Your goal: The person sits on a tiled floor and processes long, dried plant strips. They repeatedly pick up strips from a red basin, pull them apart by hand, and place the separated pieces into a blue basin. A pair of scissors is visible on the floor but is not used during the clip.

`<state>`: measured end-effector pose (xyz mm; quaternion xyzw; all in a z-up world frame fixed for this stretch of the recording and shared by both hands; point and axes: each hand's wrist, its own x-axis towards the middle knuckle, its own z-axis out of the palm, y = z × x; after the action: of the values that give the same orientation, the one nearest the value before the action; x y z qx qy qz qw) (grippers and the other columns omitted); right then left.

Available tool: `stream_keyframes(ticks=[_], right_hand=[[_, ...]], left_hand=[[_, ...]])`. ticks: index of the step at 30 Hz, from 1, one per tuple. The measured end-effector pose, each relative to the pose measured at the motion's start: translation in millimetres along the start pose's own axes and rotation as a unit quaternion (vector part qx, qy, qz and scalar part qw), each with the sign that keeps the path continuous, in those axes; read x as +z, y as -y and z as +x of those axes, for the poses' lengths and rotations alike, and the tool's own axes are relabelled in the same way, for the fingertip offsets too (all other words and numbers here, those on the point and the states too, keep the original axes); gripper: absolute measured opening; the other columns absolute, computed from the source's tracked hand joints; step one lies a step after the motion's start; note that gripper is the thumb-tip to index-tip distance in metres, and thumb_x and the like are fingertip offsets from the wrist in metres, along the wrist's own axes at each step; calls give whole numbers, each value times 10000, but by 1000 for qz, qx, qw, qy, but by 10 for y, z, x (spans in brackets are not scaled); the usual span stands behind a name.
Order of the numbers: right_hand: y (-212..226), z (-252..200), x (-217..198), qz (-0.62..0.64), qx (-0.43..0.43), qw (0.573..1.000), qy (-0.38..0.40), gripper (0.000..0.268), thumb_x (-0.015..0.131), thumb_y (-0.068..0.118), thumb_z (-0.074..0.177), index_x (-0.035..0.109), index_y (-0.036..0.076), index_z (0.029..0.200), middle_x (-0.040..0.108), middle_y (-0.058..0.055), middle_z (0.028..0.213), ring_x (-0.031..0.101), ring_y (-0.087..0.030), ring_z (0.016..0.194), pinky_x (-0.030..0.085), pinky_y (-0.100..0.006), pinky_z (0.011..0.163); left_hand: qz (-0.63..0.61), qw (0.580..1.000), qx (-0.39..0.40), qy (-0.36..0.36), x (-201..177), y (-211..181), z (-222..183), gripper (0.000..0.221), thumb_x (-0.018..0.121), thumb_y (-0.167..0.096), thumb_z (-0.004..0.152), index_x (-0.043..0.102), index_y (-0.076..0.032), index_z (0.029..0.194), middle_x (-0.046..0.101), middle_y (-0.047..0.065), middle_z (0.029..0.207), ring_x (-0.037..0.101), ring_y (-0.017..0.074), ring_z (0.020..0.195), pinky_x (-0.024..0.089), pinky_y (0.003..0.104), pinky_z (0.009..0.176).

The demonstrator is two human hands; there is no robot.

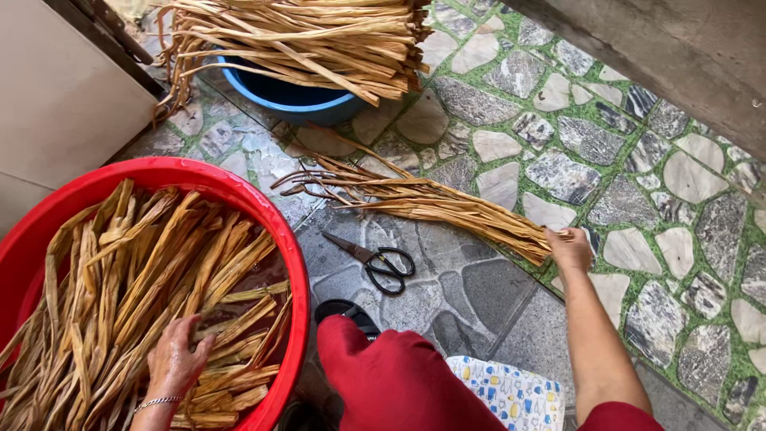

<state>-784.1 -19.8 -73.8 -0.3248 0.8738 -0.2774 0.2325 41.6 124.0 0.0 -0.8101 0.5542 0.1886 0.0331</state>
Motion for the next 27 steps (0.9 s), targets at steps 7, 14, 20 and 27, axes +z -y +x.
stream_keyframes(ticks=[7, 14, 20, 27], right_hand=[[-131, -705, -135, -135, -202, 962, -127, 637, 721, 524, 954, 569, 159, 1454, 346, -168, 1601, 245, -448, 1474, 247, -719, 1181], [220, -1591, -259, -414, -308, 856, 15, 363, 827, 509, 738, 807, 251, 993, 335, -111, 1618, 142, -506, 1518, 139, -795, 1085], [1224, -1811, 60, -200, -530, 824, 13, 238, 809, 360, 827, 780, 192, 993, 613, -107, 1398, 440, -395, 1421, 356, -560, 1217], [3221, -2713, 524, -34, -689, 705, 167, 124, 780, 181, 875, 754, 108, 972, 729, -66, 1070, 641, -284, 1102, 504, -409, 985]], left_hand=[[-10, 999, 36, -32, -12, 46, -63, 621, 720, -439, 842, 596, -201, 1402, 586, 70, 1455, 546, 285, 1355, 434, 573, 1080], [-2, 996, 61, -61, -77, -88, -169, 605, 726, -382, 829, 601, -154, 1375, 588, 98, 1435, 537, 302, 1342, 431, 546, 1060], [-161, 966, 142, -148, -95, -369, -124, 188, 727, -175, 854, 755, -118, 1031, 745, 120, 1046, 689, 323, 1026, 550, 439, 900], [-28, 972, 186, -143, 223, -776, 46, 552, 760, -361, 749, 701, -27, 1185, 670, 228, 1127, 604, 446, 1078, 466, 610, 904]])
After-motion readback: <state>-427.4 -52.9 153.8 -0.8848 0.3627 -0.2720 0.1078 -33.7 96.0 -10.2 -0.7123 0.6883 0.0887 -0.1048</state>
